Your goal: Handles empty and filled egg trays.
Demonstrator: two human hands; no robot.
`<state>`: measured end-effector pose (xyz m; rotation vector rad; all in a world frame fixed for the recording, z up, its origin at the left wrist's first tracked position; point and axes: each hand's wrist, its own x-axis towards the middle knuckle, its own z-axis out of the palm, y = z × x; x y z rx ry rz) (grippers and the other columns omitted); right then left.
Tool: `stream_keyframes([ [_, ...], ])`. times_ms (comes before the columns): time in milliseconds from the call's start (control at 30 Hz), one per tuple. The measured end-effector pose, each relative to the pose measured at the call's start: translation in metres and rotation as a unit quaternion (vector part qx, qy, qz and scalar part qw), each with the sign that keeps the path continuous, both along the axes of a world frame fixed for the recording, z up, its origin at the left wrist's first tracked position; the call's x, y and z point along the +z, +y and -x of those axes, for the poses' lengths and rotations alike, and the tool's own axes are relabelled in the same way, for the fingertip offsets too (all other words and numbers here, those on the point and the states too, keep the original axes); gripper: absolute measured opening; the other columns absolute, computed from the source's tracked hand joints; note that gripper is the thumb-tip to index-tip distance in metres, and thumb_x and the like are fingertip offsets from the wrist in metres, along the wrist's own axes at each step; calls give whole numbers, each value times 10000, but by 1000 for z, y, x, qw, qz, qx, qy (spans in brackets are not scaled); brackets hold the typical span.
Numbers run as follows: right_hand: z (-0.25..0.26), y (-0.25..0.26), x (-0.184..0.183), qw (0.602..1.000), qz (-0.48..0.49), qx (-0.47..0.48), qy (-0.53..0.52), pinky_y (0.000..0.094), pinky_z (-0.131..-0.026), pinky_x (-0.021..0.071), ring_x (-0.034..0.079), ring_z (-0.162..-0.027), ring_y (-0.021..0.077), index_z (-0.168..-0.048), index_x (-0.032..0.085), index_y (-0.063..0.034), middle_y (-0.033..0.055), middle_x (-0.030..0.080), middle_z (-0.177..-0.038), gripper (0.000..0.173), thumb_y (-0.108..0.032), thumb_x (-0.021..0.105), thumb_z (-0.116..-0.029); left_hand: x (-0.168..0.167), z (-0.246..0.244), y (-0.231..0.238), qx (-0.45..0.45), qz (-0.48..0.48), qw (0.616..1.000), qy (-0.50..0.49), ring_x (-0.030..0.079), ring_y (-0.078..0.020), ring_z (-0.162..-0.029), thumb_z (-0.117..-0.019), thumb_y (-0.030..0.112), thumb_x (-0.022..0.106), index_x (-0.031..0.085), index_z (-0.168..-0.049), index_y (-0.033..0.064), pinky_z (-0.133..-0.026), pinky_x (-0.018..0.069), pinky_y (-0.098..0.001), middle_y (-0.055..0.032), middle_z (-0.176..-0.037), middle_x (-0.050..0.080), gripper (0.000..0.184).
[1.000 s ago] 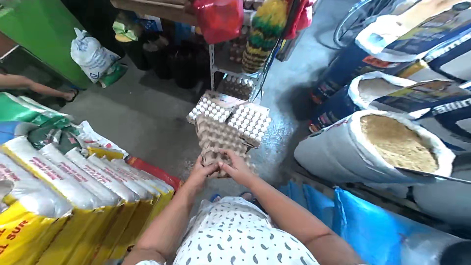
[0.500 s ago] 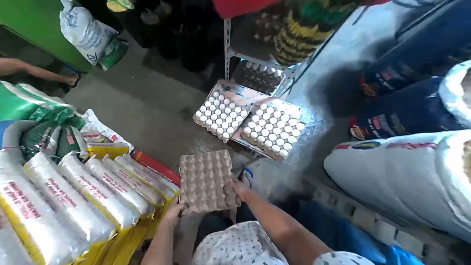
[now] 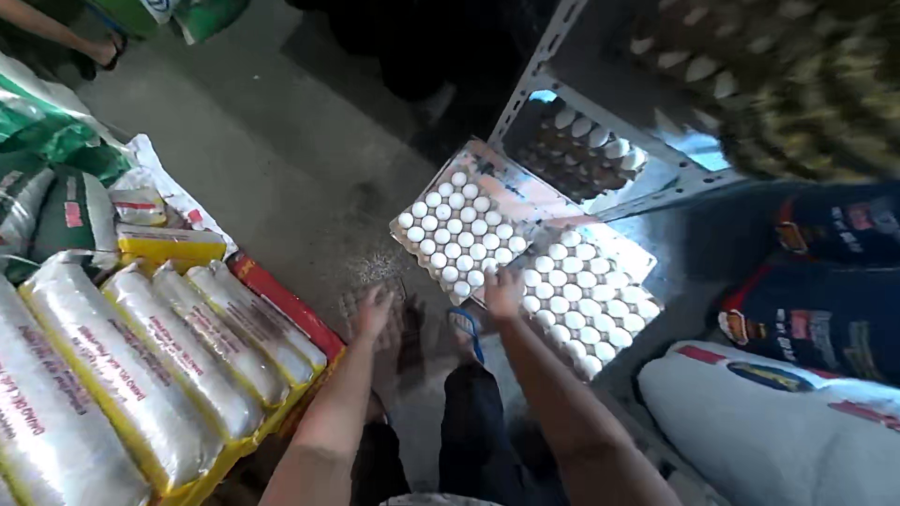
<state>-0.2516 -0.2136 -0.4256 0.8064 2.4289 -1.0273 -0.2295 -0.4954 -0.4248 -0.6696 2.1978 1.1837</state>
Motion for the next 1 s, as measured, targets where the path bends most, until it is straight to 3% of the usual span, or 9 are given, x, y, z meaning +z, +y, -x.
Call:
stream_keyframes([
  [100,71,32,-44,999,-20,0,48,655,-1190,277,293,-1483,496,-1479,516,-43,298,286,-1619,583,-458,421,-1080,-34,73,34,11,18,998,65,585,-329,-1306,-1061,340,567,516,-1490,78,-1114,460,-523,-196,-1434,583,505],
  [233,140,60,-83,995,-61,56,51,625,-1227,220,283,-1509,465,-1494,475,38,299,344,-1601,680,-487,299,-1099,-75,111,73,61,51,990,116,627,-308,-1218,-1020,351,638,576,-1414,52,-1066,493,-508,-186,-1329,640,498],
  [433,187,88,-100,994,23,94,-53,728,-1064,369,514,-1330,486,-1365,598,4,312,584,-1368,903,-660,74,-1048,-90,115,115,71,145,969,186,652,-310,-1138,-985,261,689,682,-1236,22,-997,535,-490,-190,-1224,666,346],
  [533,194,94,-104,990,53,114,-60,682,-1077,387,532,-1317,451,-1387,557,29,309,578,-1364,875,-624,72,-1065,-96,114,118,46,178,952,245,650,-352,-1123,-986,245,692,740,-1114,46,-980,533,-517,-198,-1170,680,242],
  [600,198,99,-109,987,68,129,-65,677,-1099,373,502,-1357,435,-1453,498,8,295,536,-1429,840,-617,88,-1069,-97,107,115,131,148,955,221,607,-358,-1187,-983,321,691,678,-1262,28,-1019,504,-528,-219,-1265,633,405],
  [700,203,101,-115,979,77,176,-70,663,-1135,342,465,-1403,421,-1479,458,10,283,497,-1481,781,-576,123,-1087,-101,93,114,296,31,953,51,611,-340,-1176,-1086,459,454,519,-1410,22,-1004,495,-540,-236,-1300,611,547],
  [800,200,97,-113,979,80,156,-103,656,-1135,346,468,-1402,402,-1466,489,-10,264,504,-1481,806,-629,158,-1070,-111,80,123,345,-103,933,-24,481,-341,-1390,-1090,562,280,355,-1565,67,-1131,401,-567,-225,-1530,464,690],
  [900,179,86,-109,990,62,91,-85,662,-1065,414,546,-1305,389,-1366,579,-27,252,585,-1368,755,-647,283,-1054,-114,74,128,369,-92,925,6,627,-299,-1140,-1096,518,352,543,-1378,51,-968,522,-532,-198,-1275,629,578],
  [1000,150,66,-88,996,37,40,-68,664,-962,464,598,-1180,388,-1246,618,-30,244,628,-1239,644,-592,377,-1047,-117,65,115,401,-133,906,28,638,-240,-1089,-1098,448,417,572,-1338,85,-934,537,-487,-146,-1223,653,462],
])
